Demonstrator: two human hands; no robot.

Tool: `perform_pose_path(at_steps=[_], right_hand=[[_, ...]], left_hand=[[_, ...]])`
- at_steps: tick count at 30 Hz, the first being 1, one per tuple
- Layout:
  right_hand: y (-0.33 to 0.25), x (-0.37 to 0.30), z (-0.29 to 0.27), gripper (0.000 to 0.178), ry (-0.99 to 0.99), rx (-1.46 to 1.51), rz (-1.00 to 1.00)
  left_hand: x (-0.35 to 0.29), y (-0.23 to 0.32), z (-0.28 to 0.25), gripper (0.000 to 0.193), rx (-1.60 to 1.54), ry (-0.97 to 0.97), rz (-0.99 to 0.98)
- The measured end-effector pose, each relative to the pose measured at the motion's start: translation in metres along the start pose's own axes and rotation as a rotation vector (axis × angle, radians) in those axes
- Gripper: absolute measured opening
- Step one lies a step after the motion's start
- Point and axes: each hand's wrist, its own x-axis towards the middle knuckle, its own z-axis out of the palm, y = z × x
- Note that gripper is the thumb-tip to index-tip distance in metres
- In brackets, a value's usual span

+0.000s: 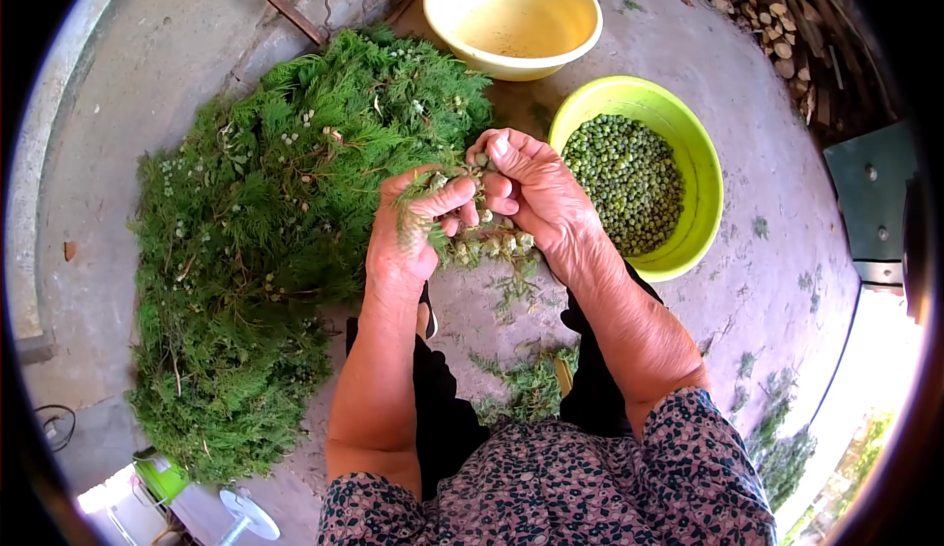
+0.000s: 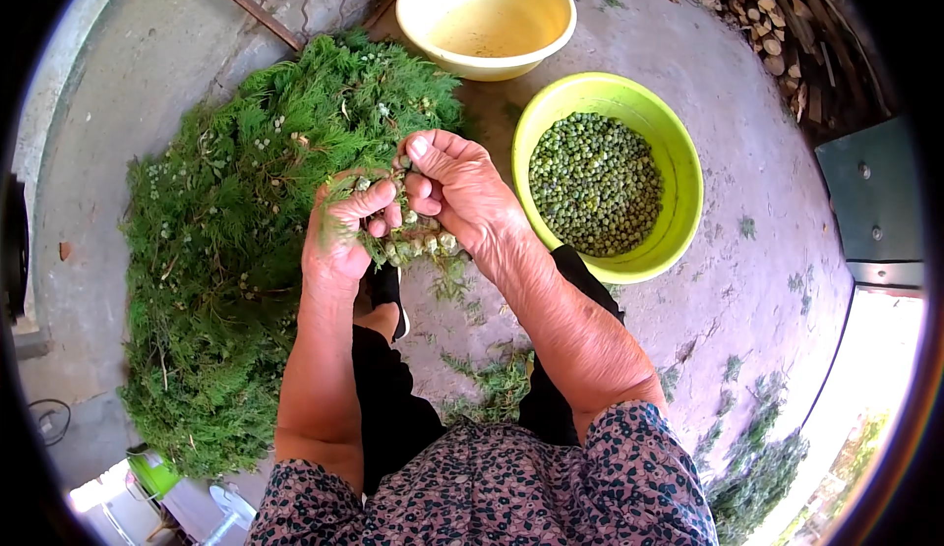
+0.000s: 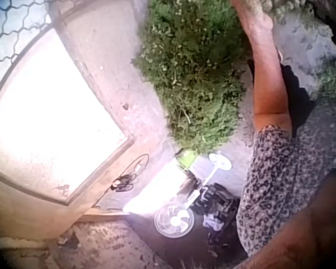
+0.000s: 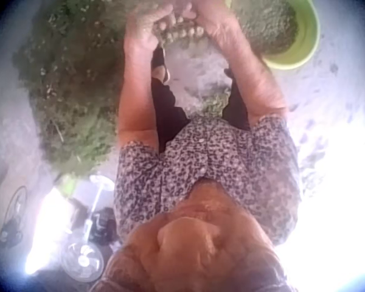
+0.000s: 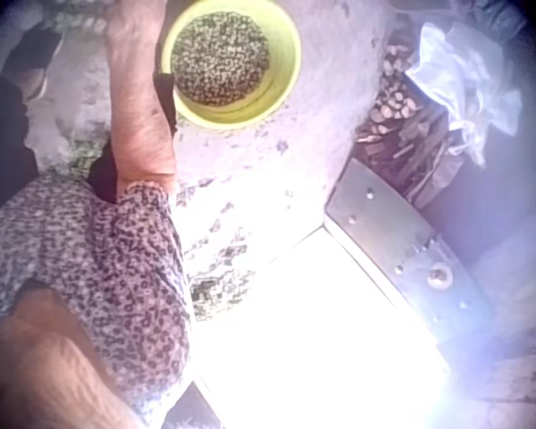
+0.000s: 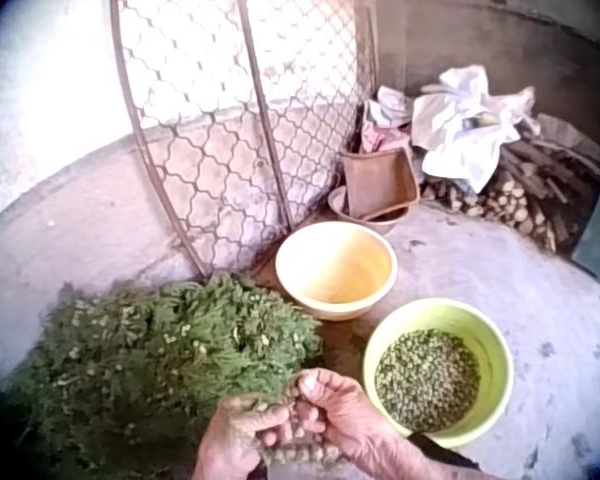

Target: The person picks small green pine cones from evergreen branches by hand and places them into a green plastic bowl.

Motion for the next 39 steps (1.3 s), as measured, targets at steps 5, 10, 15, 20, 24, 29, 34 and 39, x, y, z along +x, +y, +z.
perform_pose_path(at_steps=[5, 10, 15, 20, 24, 29, 34, 39], right_hand=[[-0.011, 0.003, -0.005, 0.017, -0.011, 0.202, -0.078], [-0.024, -0.007, 0.01, 0.007, 0.007, -0.211, -0.135], [-0.001, -0.003, 0.013, 0.018, -0.045, -1.204, -0.574], [0.002, -0.004, 0.011, 0.026, -0.033, -1.254, -0.533], [0.004, -0.004, 0.013, 0.022, 0.033, -1.237, -0.543], [0.006, 0.0, 0.01, 0.019, -0.016, -1.261, -0.568], [0.0, 0.001, 0.013, 0.011, 0.095, -0.613, -0.015], [-0.032, -0.003, 0.002, 0.018, 0.338, -0.541, -0.169]], left_hand=[[0.001, -0.001, -0.004, 0.013, 0.037, 0.011, -0.012], [0.005, -0.004, -0.001, 0.008, 0.059, 0.097, 0.025], [0.006, -0.013, -0.006, 0.005, 0.043, 0.01, 0.173], [0.009, -0.022, -0.009, 0.009, 0.147, 0.078, 0.292], [0.01, -0.023, -0.013, 0.01, 0.261, 0.059, 0.27], [0.01, -0.02, -0.017, 0.012, 0.359, -0.037, 0.226], [0.008, -0.017, -0.014, 0.01, 0.174, -0.024, 0.17], [0.01, -0.014, -0.015, 0.011, 0.046, 0.027, 0.201]])
